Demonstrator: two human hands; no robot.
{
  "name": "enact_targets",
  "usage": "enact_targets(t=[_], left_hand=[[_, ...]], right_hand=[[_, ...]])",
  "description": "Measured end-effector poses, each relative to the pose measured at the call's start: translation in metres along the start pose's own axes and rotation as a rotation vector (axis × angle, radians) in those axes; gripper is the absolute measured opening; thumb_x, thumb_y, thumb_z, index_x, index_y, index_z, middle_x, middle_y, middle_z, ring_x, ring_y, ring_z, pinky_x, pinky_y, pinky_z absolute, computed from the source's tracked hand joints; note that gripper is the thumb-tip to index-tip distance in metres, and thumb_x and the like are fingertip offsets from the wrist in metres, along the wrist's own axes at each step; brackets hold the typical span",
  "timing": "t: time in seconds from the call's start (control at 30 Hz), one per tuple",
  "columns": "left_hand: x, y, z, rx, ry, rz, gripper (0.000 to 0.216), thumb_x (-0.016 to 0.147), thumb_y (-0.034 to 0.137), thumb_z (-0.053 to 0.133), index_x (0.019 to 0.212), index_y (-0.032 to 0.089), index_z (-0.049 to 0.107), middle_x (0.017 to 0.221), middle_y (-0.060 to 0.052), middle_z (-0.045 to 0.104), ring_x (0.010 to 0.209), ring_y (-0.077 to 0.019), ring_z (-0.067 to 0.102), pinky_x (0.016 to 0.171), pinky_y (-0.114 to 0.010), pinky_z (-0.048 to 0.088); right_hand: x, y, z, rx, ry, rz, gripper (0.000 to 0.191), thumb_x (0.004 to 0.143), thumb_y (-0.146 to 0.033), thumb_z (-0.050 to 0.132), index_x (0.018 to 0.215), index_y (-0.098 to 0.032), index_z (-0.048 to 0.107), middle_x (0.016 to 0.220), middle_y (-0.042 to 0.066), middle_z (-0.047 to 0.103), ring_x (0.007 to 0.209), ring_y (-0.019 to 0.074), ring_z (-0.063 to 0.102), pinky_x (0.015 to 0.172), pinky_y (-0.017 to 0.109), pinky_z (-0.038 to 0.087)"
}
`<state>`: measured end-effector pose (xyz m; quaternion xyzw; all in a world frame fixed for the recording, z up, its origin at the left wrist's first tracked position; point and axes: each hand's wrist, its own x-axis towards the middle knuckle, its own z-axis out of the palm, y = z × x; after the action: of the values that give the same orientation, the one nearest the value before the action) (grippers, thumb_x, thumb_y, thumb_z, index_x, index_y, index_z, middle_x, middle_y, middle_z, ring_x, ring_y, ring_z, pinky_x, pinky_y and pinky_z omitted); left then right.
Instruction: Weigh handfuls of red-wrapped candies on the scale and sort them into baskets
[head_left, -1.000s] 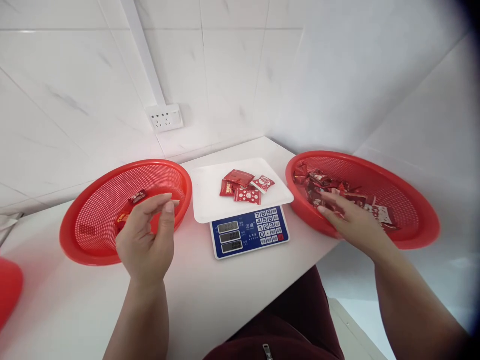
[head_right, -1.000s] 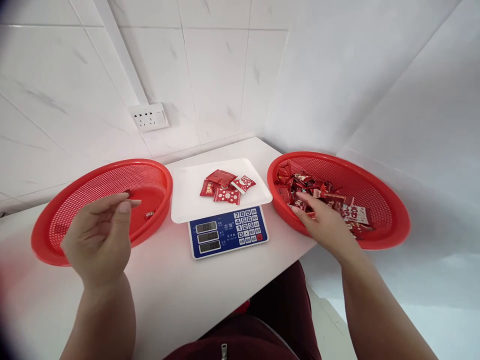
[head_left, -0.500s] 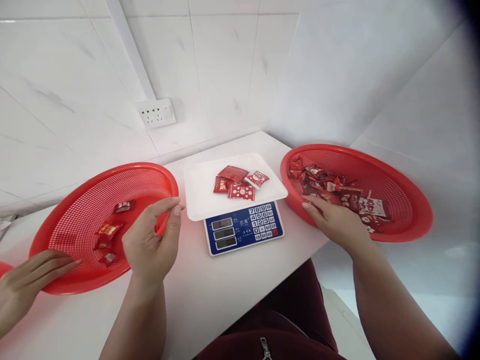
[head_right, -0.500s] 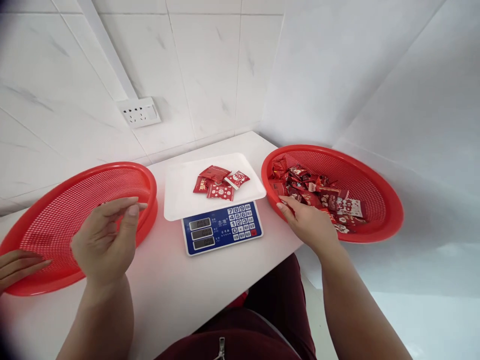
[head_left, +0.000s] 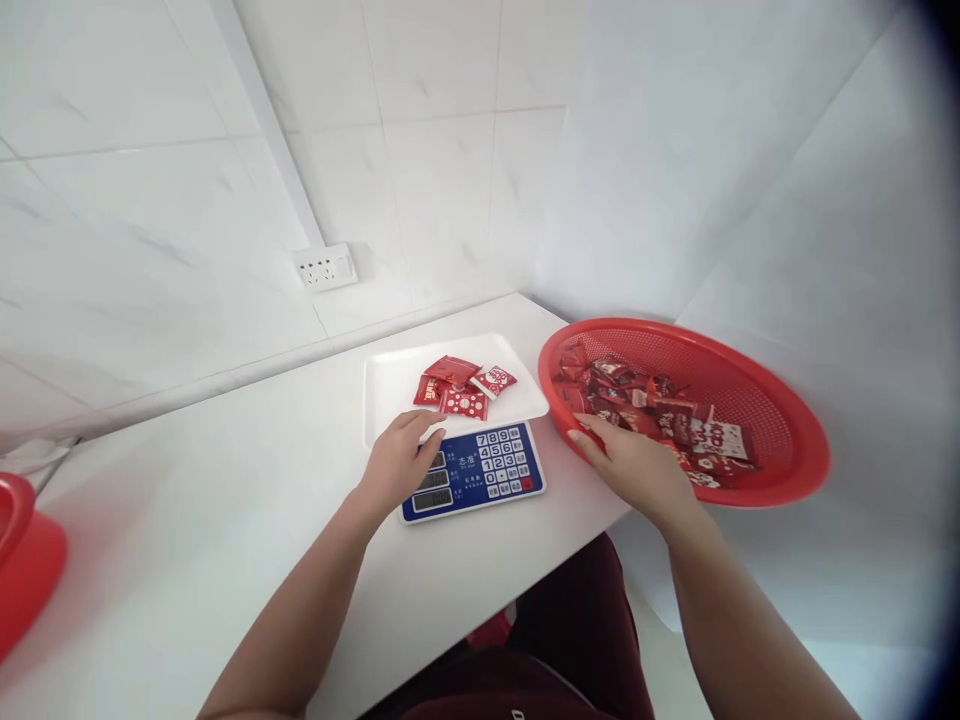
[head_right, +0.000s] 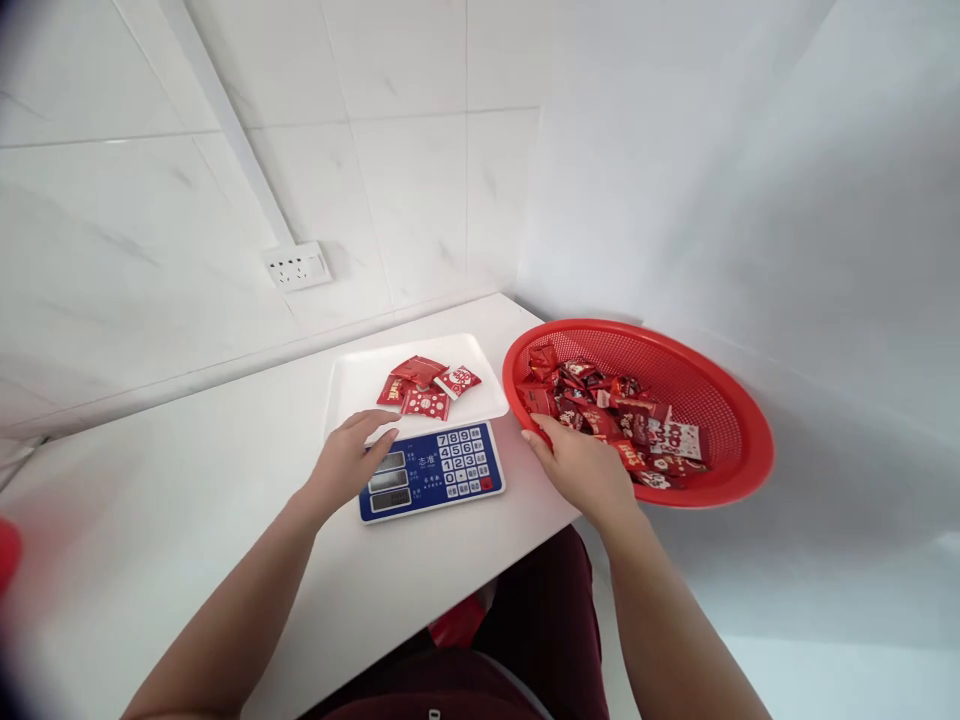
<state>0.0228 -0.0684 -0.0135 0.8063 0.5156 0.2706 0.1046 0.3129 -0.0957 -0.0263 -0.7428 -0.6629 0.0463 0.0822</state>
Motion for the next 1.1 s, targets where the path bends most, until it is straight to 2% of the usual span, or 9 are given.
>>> enact_targets(t=[0.13,0.3,0.47,0.63,0.87,1.1], left_hand=[[0.028,0.007,0.017,0.044,-0.023,0.043,0.031,0.087,0.028,0.044,0.114,0.02,0.058,0.119,-0.006,0.06,0.116,-0.0218,0.049,0.098,-0.038,0.04],[0.049,0.015,0.03,0.09,-0.064,0.049,0.033,0.082,0.026,0.053,0.113,0.017,0.059,0.12,-0.01,0.059,0.114,-0.026,0.049,0.097,-0.041,0.04],[0.046,0.016,0.031,0.114,-0.047,-0.014,0.027,0.08,0.031,0.055,0.104,0.02,0.064,0.11,-0.01,0.061,0.106,-0.0268,0.053,0.088,-0.041,0.045],[0.038,0.01,0.024,0.126,-0.046,-0.068,0.021,0.08,0.032,0.058,0.094,0.02,0.066,0.101,-0.009,0.062,0.097,-0.0236,0.057,0.083,-0.037,0.047],[0.03,0.008,0.022,0.129,-0.065,-0.104,0.026,0.086,0.035,0.052,0.102,0.015,0.059,0.104,-0.007,0.061,0.093,-0.0185,0.058,0.082,-0.04,0.047],[0.031,0.011,0.019,0.064,-0.014,-0.14,0.035,0.076,0.029,0.058,0.11,0.021,0.056,0.102,-0.006,0.064,0.092,-0.0219,0.06,0.077,-0.032,0.047]], right_hand=[[-0.001,0.004,0.002,0.011,0.002,-0.064,0.05,0.089,-0.05,0.029,0.127,-0.024,0.05,0.112,0.01,0.065,0.094,0.0294,0.063,0.073,0.039,0.046],[-0.005,0.005,0.003,0.026,0.0,-0.137,0.048,0.09,-0.045,0.031,0.129,-0.021,0.046,0.117,0.011,0.063,0.099,0.0294,0.061,0.075,0.039,0.045],[-0.006,0.007,-0.003,0.073,-0.014,-0.157,0.048,0.089,-0.046,0.031,0.128,-0.023,0.046,0.115,0.011,0.064,0.1,0.0296,0.06,0.074,0.038,0.044],[-0.007,0.008,-0.004,0.089,-0.014,-0.172,0.045,0.089,-0.044,0.033,0.126,-0.022,0.047,0.11,0.012,0.065,0.098,0.0291,0.06,0.072,0.036,0.043],[-0.009,0.008,-0.002,0.097,0.015,-0.195,0.045,0.089,-0.045,0.034,0.124,-0.022,0.049,0.11,0.013,0.065,0.096,0.029,0.061,0.072,0.036,0.043],[-0.009,0.015,-0.002,0.124,0.014,-0.22,0.045,0.088,-0.048,0.035,0.124,-0.025,0.049,0.113,0.01,0.064,0.098,0.0286,0.06,0.074,0.037,0.044]])
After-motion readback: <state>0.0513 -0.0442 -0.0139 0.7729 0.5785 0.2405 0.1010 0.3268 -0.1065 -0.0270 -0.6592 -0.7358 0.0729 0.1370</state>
